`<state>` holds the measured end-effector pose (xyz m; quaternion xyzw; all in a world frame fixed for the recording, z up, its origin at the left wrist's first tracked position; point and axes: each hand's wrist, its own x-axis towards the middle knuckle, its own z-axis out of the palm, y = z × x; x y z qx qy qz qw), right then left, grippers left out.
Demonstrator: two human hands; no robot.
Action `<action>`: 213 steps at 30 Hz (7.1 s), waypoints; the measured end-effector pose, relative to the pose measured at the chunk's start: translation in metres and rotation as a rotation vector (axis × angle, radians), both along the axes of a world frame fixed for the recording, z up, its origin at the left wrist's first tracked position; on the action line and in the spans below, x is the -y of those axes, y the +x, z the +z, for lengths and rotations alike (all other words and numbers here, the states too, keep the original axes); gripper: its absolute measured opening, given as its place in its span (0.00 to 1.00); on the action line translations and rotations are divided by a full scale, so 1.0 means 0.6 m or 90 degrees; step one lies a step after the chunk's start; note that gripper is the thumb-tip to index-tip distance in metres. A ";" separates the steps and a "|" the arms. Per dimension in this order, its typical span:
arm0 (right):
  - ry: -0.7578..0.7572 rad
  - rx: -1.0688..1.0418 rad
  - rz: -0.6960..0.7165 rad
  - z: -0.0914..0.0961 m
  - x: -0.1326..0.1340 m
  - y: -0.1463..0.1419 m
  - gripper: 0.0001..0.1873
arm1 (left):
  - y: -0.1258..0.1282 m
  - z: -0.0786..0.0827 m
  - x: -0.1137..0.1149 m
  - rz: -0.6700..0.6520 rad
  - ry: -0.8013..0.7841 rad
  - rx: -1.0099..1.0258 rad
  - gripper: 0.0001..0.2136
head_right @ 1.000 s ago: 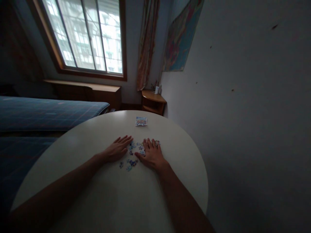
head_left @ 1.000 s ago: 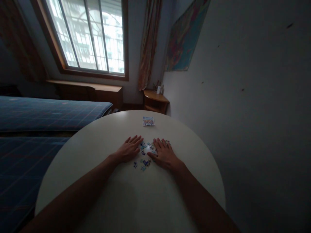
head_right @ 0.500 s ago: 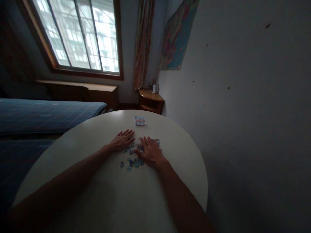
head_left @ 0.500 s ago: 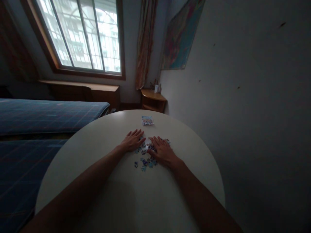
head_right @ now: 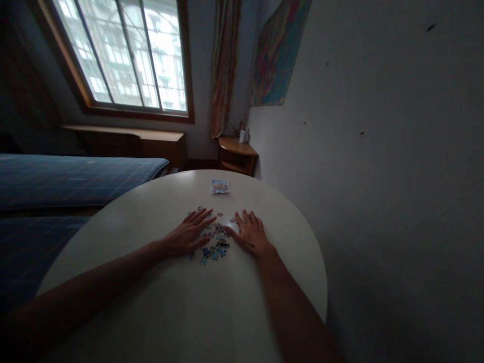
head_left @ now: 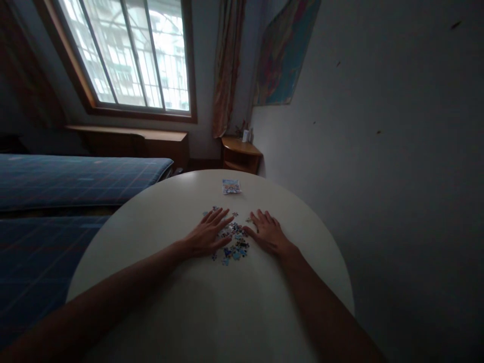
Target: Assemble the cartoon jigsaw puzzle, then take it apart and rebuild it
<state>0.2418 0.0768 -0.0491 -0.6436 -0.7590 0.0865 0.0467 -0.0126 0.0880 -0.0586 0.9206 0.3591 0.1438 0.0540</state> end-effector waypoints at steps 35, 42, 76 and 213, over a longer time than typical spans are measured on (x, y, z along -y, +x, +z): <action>0.002 -0.094 0.083 -0.018 -0.020 0.011 0.46 | 0.060 -0.026 0.087 0.218 -0.036 0.006 0.51; -0.017 -0.103 0.176 -0.022 0.006 0.031 0.57 | 0.069 -0.023 0.025 0.300 -0.057 0.002 0.54; 0.177 -0.303 0.012 -0.035 -0.138 -0.016 0.43 | 0.019 -0.010 -0.041 -0.039 -0.028 0.036 0.55; 0.055 -0.048 0.072 -0.024 -0.081 0.014 0.38 | -0.004 -0.023 -0.066 0.030 -0.030 0.043 0.27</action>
